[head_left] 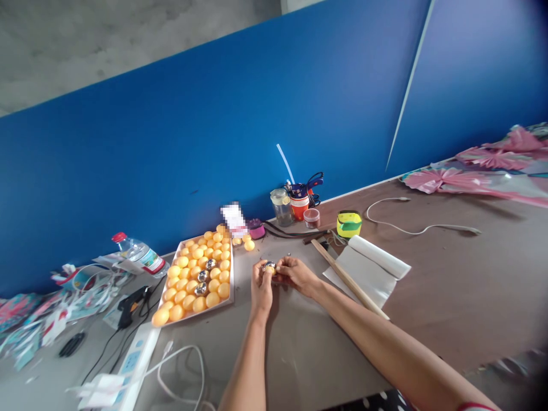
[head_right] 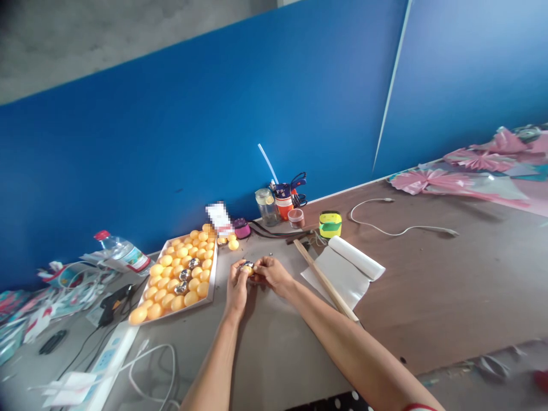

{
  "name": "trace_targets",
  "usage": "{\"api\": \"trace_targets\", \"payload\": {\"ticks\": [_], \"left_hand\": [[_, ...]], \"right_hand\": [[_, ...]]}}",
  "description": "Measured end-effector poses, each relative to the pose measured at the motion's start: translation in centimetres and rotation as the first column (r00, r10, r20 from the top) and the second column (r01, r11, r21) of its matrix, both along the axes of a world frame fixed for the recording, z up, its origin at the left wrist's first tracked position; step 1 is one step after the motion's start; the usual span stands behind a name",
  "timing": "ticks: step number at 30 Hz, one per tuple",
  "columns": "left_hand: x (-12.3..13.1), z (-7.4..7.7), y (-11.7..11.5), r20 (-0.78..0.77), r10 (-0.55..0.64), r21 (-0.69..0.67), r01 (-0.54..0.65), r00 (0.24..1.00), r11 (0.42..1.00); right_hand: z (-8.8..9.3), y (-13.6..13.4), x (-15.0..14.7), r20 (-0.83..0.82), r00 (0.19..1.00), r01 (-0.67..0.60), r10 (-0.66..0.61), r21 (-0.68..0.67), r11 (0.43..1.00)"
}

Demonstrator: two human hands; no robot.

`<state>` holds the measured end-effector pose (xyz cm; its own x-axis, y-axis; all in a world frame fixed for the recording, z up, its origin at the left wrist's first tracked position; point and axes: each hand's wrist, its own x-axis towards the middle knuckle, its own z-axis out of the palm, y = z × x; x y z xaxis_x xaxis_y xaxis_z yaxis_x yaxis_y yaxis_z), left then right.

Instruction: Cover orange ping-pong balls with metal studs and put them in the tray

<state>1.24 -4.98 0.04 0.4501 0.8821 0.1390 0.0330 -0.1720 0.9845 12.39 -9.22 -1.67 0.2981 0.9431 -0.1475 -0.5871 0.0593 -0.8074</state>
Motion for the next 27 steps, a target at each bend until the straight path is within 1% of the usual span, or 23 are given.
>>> {"api": "trace_targets", "payload": {"ticks": [4, 7, 9, 11, 12, 14, 15, 16, 17, 18, 19, 20, 21, 22, 23, 24, 27], "left_hand": [[0.0, -0.1, -0.1, 0.018, -0.016, -0.001, 0.016, 1.000, 1.000], [0.1, -0.3, -0.1, 0.046, 0.005, -0.038, -0.003, 0.999, 0.999], [0.1, -0.5, 0.1, 0.094, 0.030, -0.104, -0.020, 0.995, 0.994], [0.2, -0.8, 0.4, 0.180, 0.065, -0.193, -0.029, 0.982, 0.981], [0.3, -0.9, 0.6, 0.233, 0.087, -0.240, -0.030, 0.969, 0.970], [0.5, -1.0, 1.0, 0.338, 0.144, -0.334, -0.025, 0.930, 0.942], [0.6, -0.9, 1.2, 0.383, 0.174, -0.375, -0.020, 0.907, 0.927], [0.6, -0.8, 1.4, 0.416, 0.202, -0.409, -0.016, 0.887, 0.912], [0.6, -0.7, 1.5, 0.438, 0.226, -0.436, -0.014, 0.870, 0.900], [0.6, -0.6, 1.6, 0.449, 0.244, -0.455, -0.015, 0.860, 0.890], [0.6, -0.4, 1.6, 0.453, 0.255, -0.467, -0.017, 0.854, 0.884], [0.6, -0.3, 1.5, 0.452, 0.261, -0.474, -0.018, 0.853, 0.880], [0.6, -0.3, 1.5, 0.450, 0.263, -0.477, -0.019, 0.854, 0.879], [0.6, -0.2, 1.4, 0.451, 0.261, -0.476, -0.017, 0.854, 0.879], [0.6, -0.2, 1.3, 0.453, 0.257, -0.473, -0.015, 0.853, 0.881], [0.6, -0.3, 1.3, 0.455, 0.250, -0.470, -0.008, 0.855, 0.883], [0.6, -0.4, 1.2, 0.455, 0.225, -0.464, 0.014, 0.862, 0.886]], "right_hand": [[0.1, -0.1, -0.2, 0.058, 0.998, 0.025, -0.024, -0.016, 1.000], [0.2, -0.1, -0.4, 0.100, 0.994, 0.037, -0.036, -0.012, 0.999], [0.4, -0.1, -0.4, 0.132, 0.990, 0.042, -0.041, -0.002, 0.999], [0.7, -0.2, -0.2, 0.157, 0.987, 0.042, -0.042, 0.005, 0.999], [0.9, -0.3, -0.1, 0.207, 0.977, 0.044, -0.044, 0.006, 0.999], [1.1, -0.6, 0.2, 0.396, 0.917, 0.050, -0.049, 0.009, 0.999], [1.2, -0.8, 0.3, 0.515, 0.855, 0.052, -0.052, 0.015, 0.999], [1.3, -1.0, 0.4, 0.650, 0.758, 0.045, -0.050, 0.025, 0.999], [1.4, -1.3, 0.4, 0.780, 0.625, 0.023, -0.040, 0.033, 0.999], [1.4, -1.5, 0.3, 0.883, 0.468, -0.013, -0.020, 0.030, 0.999], [1.4, -1.7, 0.1, 0.950, 0.311, -0.058, 0.005, 0.013, 0.998], [1.4, -1.8, 0.0, 0.991, 0.134, -0.099, 0.031, -0.018, 0.995], [1.4, -1.9, -0.2, 0.998, -0.017, -0.128, 0.054, -0.056, 0.990], [1.3, -1.9, -0.3, 0.991, -0.110, -0.140, 0.076, -0.091, 0.986], [1.3, -1.9, -0.5, 0.983, -0.162, -0.139, 0.092, -0.115, 0.984], [1.2, -1.8, -0.5, 0.977, -0.187, -0.131, 0.105, -0.130, 0.983], [1.0, -1.6, -0.5, 0.974, -0.188, -0.105, 0.129, -0.151, 0.983]]}}
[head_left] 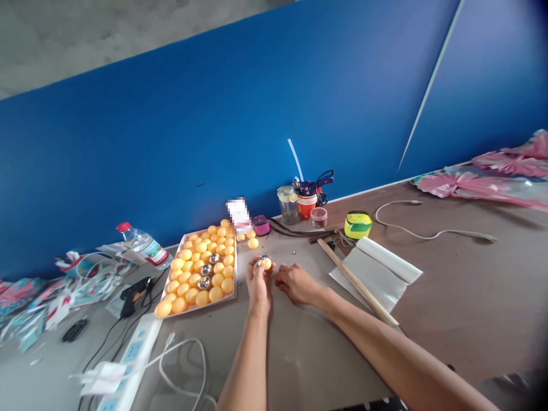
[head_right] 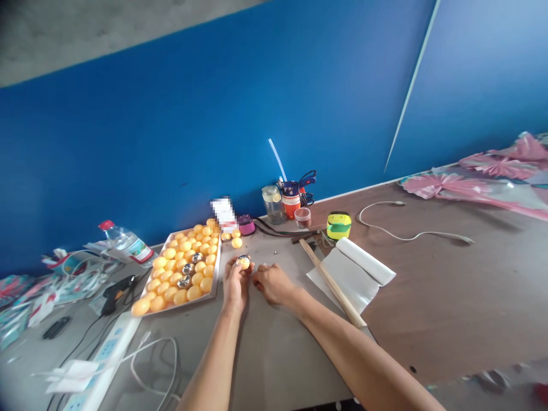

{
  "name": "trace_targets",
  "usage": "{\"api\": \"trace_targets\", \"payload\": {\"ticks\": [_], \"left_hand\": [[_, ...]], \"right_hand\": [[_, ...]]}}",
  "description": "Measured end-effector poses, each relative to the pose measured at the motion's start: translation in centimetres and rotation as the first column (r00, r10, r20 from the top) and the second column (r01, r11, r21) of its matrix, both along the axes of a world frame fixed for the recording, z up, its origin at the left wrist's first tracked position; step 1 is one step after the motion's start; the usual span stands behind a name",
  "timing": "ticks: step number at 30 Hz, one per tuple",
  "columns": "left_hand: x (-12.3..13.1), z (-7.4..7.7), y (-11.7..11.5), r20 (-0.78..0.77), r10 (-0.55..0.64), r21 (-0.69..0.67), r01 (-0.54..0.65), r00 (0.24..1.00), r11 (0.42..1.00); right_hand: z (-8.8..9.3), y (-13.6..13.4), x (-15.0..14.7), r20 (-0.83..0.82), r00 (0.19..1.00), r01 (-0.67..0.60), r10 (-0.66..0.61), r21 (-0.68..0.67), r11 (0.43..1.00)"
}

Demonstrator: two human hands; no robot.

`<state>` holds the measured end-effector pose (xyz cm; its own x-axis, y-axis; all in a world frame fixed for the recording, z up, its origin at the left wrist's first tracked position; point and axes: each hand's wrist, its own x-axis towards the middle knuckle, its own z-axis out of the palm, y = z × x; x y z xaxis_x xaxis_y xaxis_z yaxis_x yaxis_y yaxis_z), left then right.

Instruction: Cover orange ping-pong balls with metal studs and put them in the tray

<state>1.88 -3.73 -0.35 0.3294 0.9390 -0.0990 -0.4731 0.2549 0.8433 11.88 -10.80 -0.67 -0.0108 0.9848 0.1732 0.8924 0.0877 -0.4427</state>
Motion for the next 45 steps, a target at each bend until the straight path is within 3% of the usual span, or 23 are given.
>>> {"api": "trace_targets", "payload": {"ticks": [14, 17, 19, 22, 27, 34, 37, 45], "left_hand": [[0.0, 0.0, -0.1, -0.120, -0.041, 0.079, 0.051, 0.992, 0.996], [0.0, -0.1, 0.0, -0.135, -0.046, 0.101, 0.060, 0.990, 0.993], [0.0, -0.3, 0.1, -0.124, -0.047, 0.093, 0.059, 0.991, 0.994], [0.0, -0.5, 0.2, -0.096, -0.043, 0.070, 0.050, 0.994, 0.996], [0.1, -0.7, 0.4, -0.064, -0.029, 0.060, 0.033, 0.998, 0.998], [-0.1, -0.6, 0.2, -0.107, -0.028, 0.059, 0.034, 0.994, 0.998], [-0.1, -0.5, 0.2, -0.115, -0.058, 0.054, 0.065, 0.992, 0.996], [-0.1, -0.6, 0.3, -0.127, -0.070, 0.110, 0.084, 0.989, 0.990]], "right_hand": [[0.1, -0.1, -0.4, 0.063, 0.996, 0.063, -0.064, 0.006, 0.998], [0.0, 0.0, -0.3, -0.012, 0.996, 0.089, -0.089, 0.024, 0.996], [-0.1, 0.1, 0.0, -0.169, 0.976, 0.154, -0.140, 0.076, 0.985], [-0.3, 0.4, 0.5, -0.452, 0.867, 0.287, -0.208, 0.112, 0.951], [-0.9, 1.0, 0.9, -0.782, 0.575, 0.349, -0.240, -0.031, 0.937], [-0.9, 1.3, 0.7, -0.946, 0.280, 0.271, -0.167, -0.089, 0.959], [-0.6, 1.2, 0.6, -0.966, 0.218, 0.256, -0.139, -0.081, 0.963], [-0.1, 1.3, 0.5, -0.981, 0.181, 0.304, -0.062, -0.004, 0.953]]}}
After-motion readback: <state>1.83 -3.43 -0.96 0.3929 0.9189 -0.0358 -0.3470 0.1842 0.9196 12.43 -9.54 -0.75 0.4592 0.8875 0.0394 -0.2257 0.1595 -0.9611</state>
